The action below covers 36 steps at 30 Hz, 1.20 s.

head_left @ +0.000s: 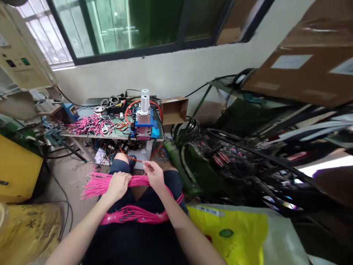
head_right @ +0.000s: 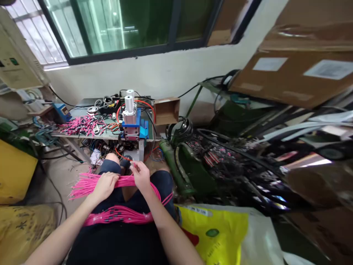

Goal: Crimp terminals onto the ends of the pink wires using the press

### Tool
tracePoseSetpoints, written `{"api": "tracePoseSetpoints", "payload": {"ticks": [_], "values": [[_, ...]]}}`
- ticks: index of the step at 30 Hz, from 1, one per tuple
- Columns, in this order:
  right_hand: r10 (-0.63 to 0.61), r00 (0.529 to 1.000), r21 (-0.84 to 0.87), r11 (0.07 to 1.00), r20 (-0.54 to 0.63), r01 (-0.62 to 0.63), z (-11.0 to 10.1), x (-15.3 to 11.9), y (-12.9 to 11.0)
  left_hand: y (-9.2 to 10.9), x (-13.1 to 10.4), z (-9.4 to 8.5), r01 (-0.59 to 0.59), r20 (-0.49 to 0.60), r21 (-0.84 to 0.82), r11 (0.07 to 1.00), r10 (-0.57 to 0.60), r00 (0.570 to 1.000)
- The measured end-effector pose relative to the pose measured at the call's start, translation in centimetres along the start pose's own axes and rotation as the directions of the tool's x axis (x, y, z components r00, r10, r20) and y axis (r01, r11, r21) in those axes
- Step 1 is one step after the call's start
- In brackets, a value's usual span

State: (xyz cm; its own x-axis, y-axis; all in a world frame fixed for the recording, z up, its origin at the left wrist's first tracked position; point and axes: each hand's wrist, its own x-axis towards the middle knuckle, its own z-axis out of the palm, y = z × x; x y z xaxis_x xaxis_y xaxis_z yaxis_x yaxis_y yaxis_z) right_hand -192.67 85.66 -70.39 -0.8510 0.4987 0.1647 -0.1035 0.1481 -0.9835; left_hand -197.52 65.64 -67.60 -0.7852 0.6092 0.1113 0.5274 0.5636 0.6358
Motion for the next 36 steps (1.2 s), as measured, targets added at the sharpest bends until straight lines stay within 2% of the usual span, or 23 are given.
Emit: {"api": "tracePoseSetpoints", "payload": {"ticks": [3,6,10,13,17,18,20,23,25,27,31,36], "values": [[0.019,0.999,0.119,0.993,-0.041,-0.014,-1.1,0.6,-1.5,1.5,2.3,-0.6,0.029,0.016,-0.126,0.992,-0.027,0.999],[0.037,0.998,0.192,0.981,-0.043,-0.028,-1.8,1.7,-2.8,3.7,5.6,-0.5,0.023,0.053,-0.317,0.948,-0.006,0.999],[0.042,0.997,0.205,0.978,-0.072,-0.027,-2.3,3.6,-4.2,6.2,9.4,1.0,0.082,0.124,-0.595,0.799,-0.009,0.992],[0.032,0.995,0.161,0.987,-0.099,-0.016,-3.0,4.6,-4.9,6.9,10.8,2.3,0.154,0.154,-0.706,0.691,-0.063,0.986],[-0.035,0.995,0.136,0.990,-0.092,0.048,-3.7,4.9,-5.4,6.9,10.7,3.1,0.164,0.122,-0.775,0.611,-0.111,0.986],[-0.031,0.996,0.160,0.986,-0.087,0.045,-3.7,4.9,-5.4,6.9,10.5,3.1,0.139,0.088,-0.779,0.611,-0.113,0.990],[0.007,0.998,0.234,0.972,-0.070,0.009,-3.4,4.8,-5.4,6.8,10.1,3.0,0.056,-0.001,-0.743,0.666,-0.084,0.996],[0.029,0.997,0.252,0.968,-0.071,-0.010,-2.7,4.5,-5.6,6.4,9.7,2.3,-0.131,-0.108,-0.569,0.812,0.084,0.991],[-0.024,0.996,0.124,0.992,-0.090,0.035,-2.3,4.4,-6.1,6.1,9.5,1.7,-0.261,-0.125,-0.452,0.853,0.229,0.965],[-0.106,0.988,-0.064,0.993,-0.110,0.099,-1.8,4.2,-6.7,5.9,9.4,1.1,-0.346,-0.131,-0.385,0.856,0.321,0.938],[-0.213,0.967,-0.296,0.941,-0.138,0.165,-0.8,3.9,-7.4,5.5,9.1,0.6,-0.341,-0.151,-0.347,0.874,0.307,0.940],[-0.223,0.967,-0.346,0.923,-0.122,0.170,0.0,3.9,-7.4,4.9,9.2,0.3,-0.294,-0.183,-0.382,0.876,0.241,0.953]]}}
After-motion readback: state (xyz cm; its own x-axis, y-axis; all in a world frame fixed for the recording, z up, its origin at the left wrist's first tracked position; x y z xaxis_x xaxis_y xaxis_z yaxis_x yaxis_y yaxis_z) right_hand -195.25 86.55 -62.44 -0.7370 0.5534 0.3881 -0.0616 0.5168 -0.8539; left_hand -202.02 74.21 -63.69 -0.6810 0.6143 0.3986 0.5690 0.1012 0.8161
